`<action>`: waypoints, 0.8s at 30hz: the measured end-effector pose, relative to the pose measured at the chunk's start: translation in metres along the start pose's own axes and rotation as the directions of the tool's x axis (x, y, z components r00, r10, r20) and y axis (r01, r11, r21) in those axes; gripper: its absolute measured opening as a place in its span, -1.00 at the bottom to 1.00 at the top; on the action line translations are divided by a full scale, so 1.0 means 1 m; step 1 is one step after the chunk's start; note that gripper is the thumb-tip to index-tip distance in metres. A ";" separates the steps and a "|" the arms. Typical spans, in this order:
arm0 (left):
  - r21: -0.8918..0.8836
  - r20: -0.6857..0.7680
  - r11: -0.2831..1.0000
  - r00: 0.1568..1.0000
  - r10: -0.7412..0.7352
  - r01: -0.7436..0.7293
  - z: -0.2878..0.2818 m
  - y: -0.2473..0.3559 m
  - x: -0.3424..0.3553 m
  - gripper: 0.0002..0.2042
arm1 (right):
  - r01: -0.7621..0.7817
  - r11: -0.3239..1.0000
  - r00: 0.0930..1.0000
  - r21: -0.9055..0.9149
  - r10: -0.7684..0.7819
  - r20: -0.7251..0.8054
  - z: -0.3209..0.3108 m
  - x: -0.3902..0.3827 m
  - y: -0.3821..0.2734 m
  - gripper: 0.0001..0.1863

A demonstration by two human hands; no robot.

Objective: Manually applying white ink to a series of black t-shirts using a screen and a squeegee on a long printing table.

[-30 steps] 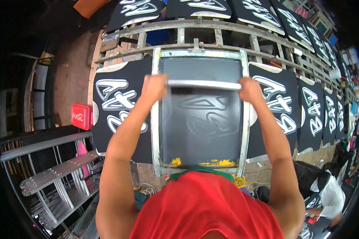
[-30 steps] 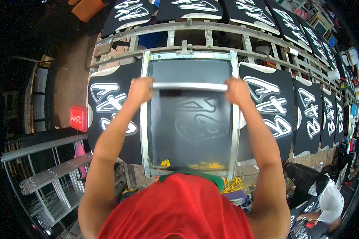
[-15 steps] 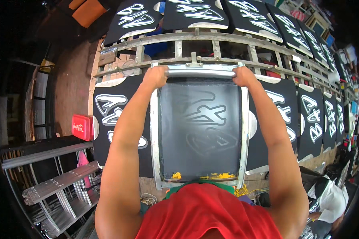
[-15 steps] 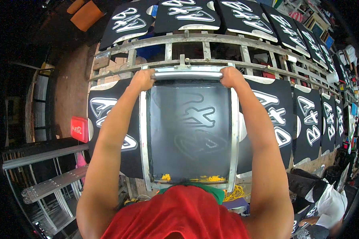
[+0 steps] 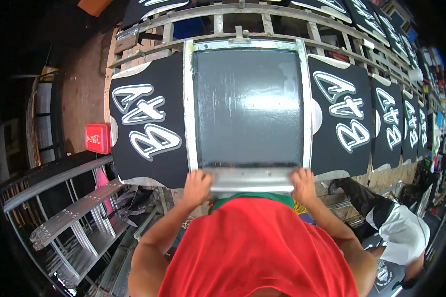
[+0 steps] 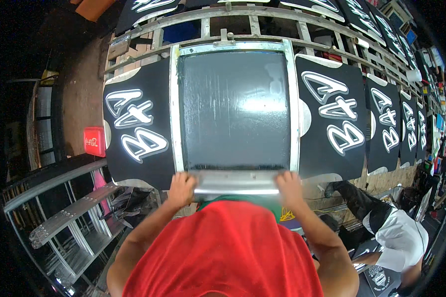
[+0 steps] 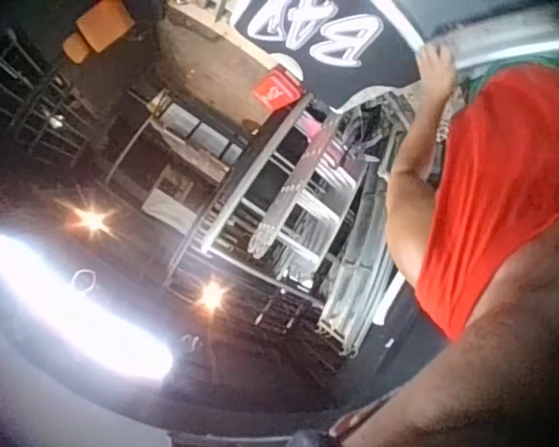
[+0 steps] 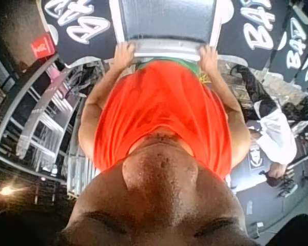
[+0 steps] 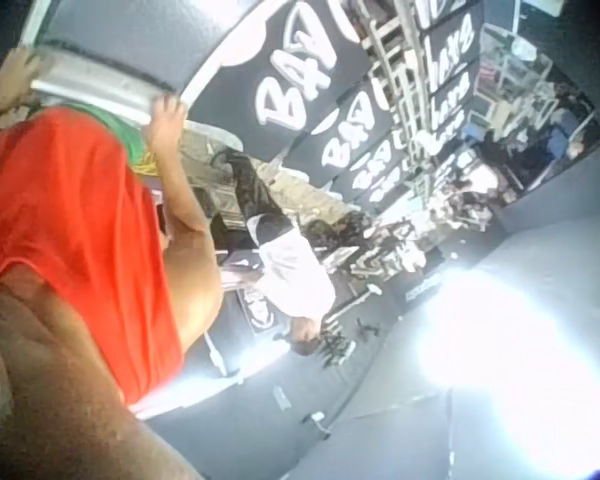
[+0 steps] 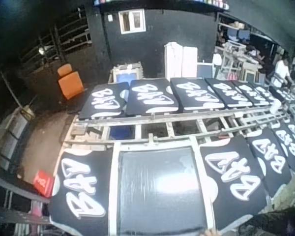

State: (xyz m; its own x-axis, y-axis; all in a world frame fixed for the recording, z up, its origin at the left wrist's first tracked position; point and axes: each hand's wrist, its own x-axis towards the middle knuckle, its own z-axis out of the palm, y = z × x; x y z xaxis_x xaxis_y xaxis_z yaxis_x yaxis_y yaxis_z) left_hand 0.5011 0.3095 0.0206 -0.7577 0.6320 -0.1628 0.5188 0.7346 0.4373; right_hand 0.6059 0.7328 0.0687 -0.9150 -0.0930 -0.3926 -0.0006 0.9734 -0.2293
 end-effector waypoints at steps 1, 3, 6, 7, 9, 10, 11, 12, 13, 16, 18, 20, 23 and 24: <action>-0.001 -0.001 1.000 1.000 0.010 -0.010 -0.007 0.001 0.008 -0.69 | 0.018 0.995 1.000 0.098 -0.016 -0.018 -0.005 -0.013 -0.002 -0.54; -0.017 0.029 0.997 0.996 0.082 -0.081 -0.038 0.009 0.032 -0.68 | 0.045 0.994 0.997 0.098 -0.039 -0.060 -0.019 0.005 0.014 -0.53; 0.066 0.041 0.997 0.999 0.030 -0.032 -0.072 -0.029 0.126 -0.59 | 0.045 0.998 0.993 0.032 -0.041 -0.107 -0.072 0.099 0.038 -0.49; 0.087 0.037 0.996 0.999 -0.035 0.031 -0.094 -0.033 0.173 -0.62 | 0.087 0.996 0.961 0.031 -0.076 -0.264 -0.083 0.141 0.056 -0.54; 0.119 -0.138 0.992 0.990 -0.019 0.036 -0.110 -0.075 0.253 -0.64 | 0.079 0.995 0.937 -0.061 -0.095 -0.337 -0.124 0.239 0.071 -0.64; 0.149 -0.141 0.983 0.986 -0.083 0.104 -0.123 -0.081 0.294 -0.63 | 0.030 0.998 0.933 -0.063 -0.051 -0.356 -0.139 0.279 0.081 -0.67; 0.129 -0.188 0.987 0.979 -0.074 0.099 -0.128 -0.097 0.325 -0.62 | 0.031 0.994 0.923 -0.109 -0.071 -0.377 -0.149 0.315 0.088 -0.67; 0.112 -0.239 0.989 0.969 -0.064 0.093 -0.130 -0.112 0.350 -0.62 | 0.032 0.987 0.911 -0.156 -0.093 -0.402 -0.157 0.346 0.093 -0.67; 0.115 -0.246 0.989 0.967 -0.061 0.091 -0.134 -0.114 0.364 -0.62 | 0.032 0.987 0.908 -0.159 -0.095 -0.408 -0.161 0.362 0.096 -0.67; 0.150 -0.194 0.975 0.972 -0.131 0.162 -0.126 -0.112 0.376 -0.59 | -0.086 0.989 0.935 -0.123 0.037 -0.354 -0.151 0.377 0.099 -0.65; 0.259 -0.074 0.945 0.980 -0.185 0.198 -0.124 -0.086 0.343 -0.57 | -0.119 0.986 0.947 -0.118 0.077 -0.311 -0.140 0.336 0.089 -0.61; 0.237 -0.084 0.958 0.986 -0.143 0.160 -0.099 -0.072 0.275 -0.60 | -0.099 0.988 0.972 -0.121 0.070 -0.225 -0.107 0.269 0.076 -0.54; 0.196 0.058 0.964 0.979 -0.197 0.182 -0.044 -0.026 0.130 -0.61 | -0.066 0.996 0.985 -0.061 0.055 -0.163 -0.042 0.123 0.043 -0.50; 0.121 -0.033 0.986 0.993 -0.113 0.117 -0.031 -0.012 0.080 -0.61 | -0.001 1.000 0.985 -0.026 -0.003 -0.174 -0.022 0.077 0.036 -0.49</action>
State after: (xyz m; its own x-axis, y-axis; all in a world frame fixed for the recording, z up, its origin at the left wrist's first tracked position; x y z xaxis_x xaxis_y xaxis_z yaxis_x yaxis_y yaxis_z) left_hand 0.4224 0.3435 0.0297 -0.8242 0.5361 -0.1823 0.4708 0.8277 0.3053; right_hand 0.5261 0.7650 0.0497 -0.9711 -0.0583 -0.2312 -0.0098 0.9785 -0.2058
